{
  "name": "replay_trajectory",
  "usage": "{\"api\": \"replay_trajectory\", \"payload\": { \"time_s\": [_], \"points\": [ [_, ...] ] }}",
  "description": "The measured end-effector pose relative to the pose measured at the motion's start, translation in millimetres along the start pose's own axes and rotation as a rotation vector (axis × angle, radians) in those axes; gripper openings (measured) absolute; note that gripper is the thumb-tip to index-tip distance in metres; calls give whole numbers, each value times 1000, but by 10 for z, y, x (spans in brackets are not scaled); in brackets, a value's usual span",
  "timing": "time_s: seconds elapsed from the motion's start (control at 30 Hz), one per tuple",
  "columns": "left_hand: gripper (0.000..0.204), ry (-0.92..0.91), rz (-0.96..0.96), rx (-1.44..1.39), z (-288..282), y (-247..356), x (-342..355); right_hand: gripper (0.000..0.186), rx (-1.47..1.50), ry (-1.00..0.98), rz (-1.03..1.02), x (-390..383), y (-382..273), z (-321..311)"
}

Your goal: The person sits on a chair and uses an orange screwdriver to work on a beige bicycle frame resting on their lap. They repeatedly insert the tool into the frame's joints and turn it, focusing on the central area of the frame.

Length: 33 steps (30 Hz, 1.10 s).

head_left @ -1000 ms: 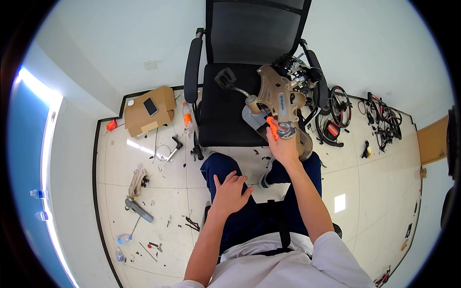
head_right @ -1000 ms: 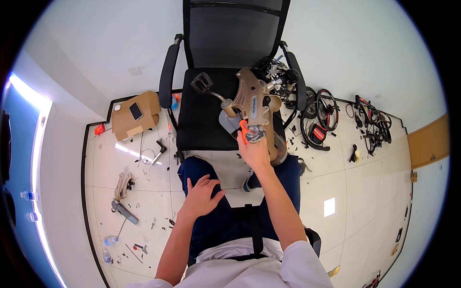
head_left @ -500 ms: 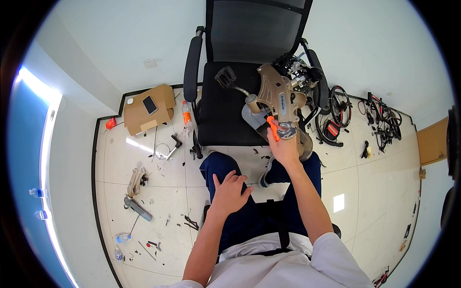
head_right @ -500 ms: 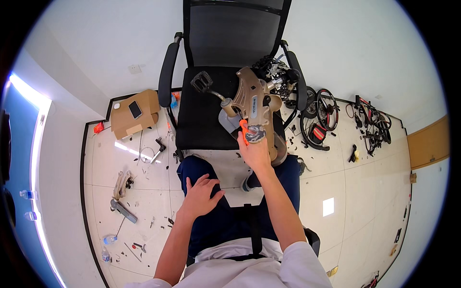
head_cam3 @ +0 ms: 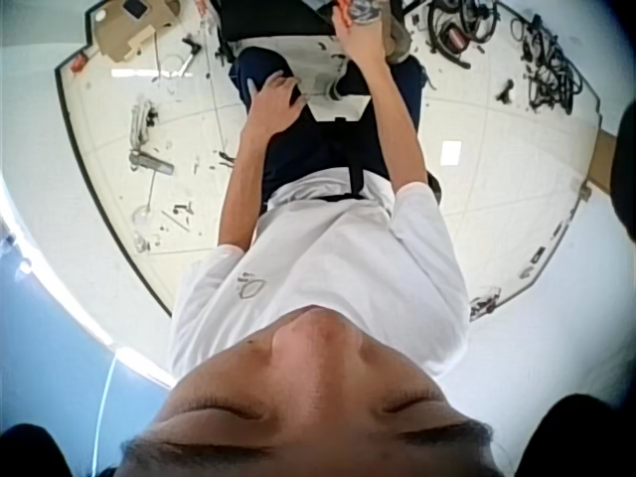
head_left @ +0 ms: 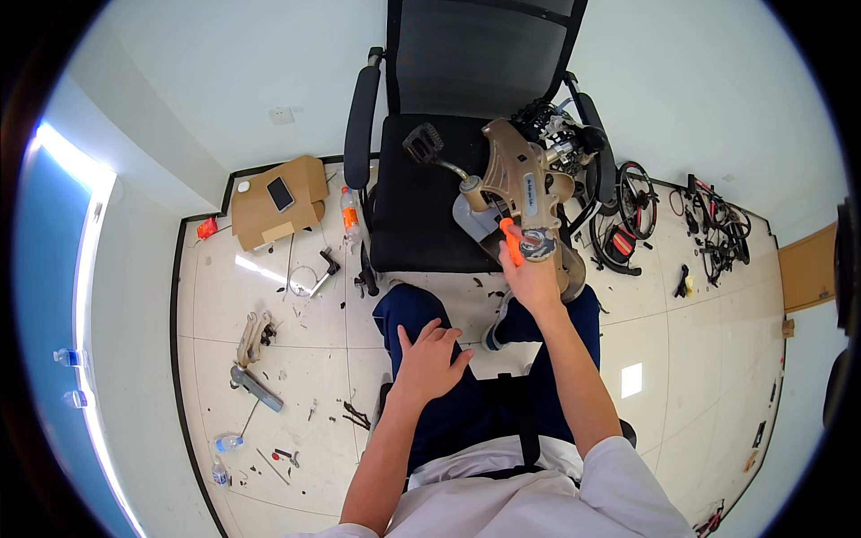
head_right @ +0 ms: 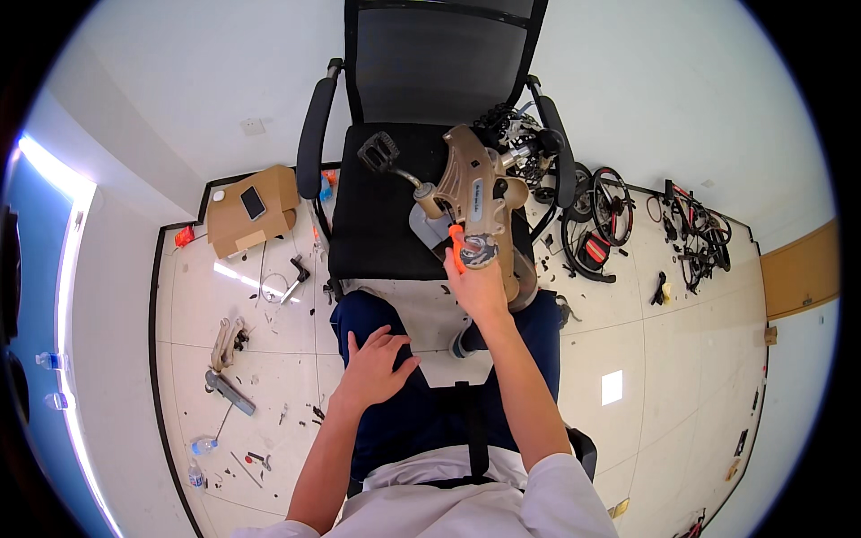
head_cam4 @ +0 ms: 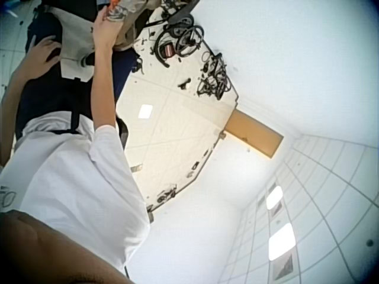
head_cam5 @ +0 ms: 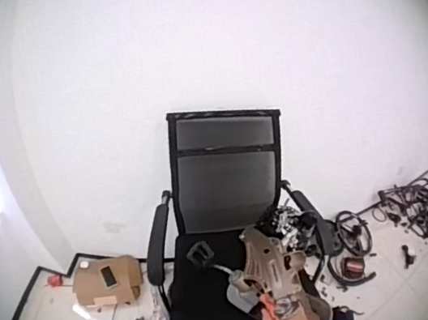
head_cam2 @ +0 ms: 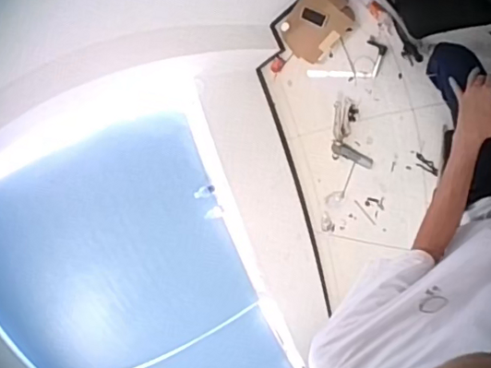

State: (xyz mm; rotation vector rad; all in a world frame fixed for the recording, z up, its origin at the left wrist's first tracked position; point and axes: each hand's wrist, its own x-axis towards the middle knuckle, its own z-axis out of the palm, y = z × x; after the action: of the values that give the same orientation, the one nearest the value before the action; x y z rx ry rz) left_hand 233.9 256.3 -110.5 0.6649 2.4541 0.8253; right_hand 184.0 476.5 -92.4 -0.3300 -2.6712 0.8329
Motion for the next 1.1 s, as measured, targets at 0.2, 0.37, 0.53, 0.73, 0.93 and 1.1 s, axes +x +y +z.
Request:
{"api": "replay_trajectory", "payload": {
  "time_s": [0.2,0.37,0.53,0.73,0.93,1.1],
  "points": [
    [41,2,2,5,12,4,-10,37,-352,-140,-264,59,124,6],
    [40,14,5,5,35,-8,-17,33,-260,-111,-219,100,73,-46],
    [40,1,8,6,33,-3,-13,33,-104,24,-106,61,34,139],
    [40,21,16,-3,56,-42,-9,33,-98,24,-87,37,24,227],
    [40,14,22,3,45,-11,-11,30,-408,-245,-340,111,90,43],
    [40,1,6,19,60,-12,5,27,-650,-387,-455,192,112,-45]
  ]
}}
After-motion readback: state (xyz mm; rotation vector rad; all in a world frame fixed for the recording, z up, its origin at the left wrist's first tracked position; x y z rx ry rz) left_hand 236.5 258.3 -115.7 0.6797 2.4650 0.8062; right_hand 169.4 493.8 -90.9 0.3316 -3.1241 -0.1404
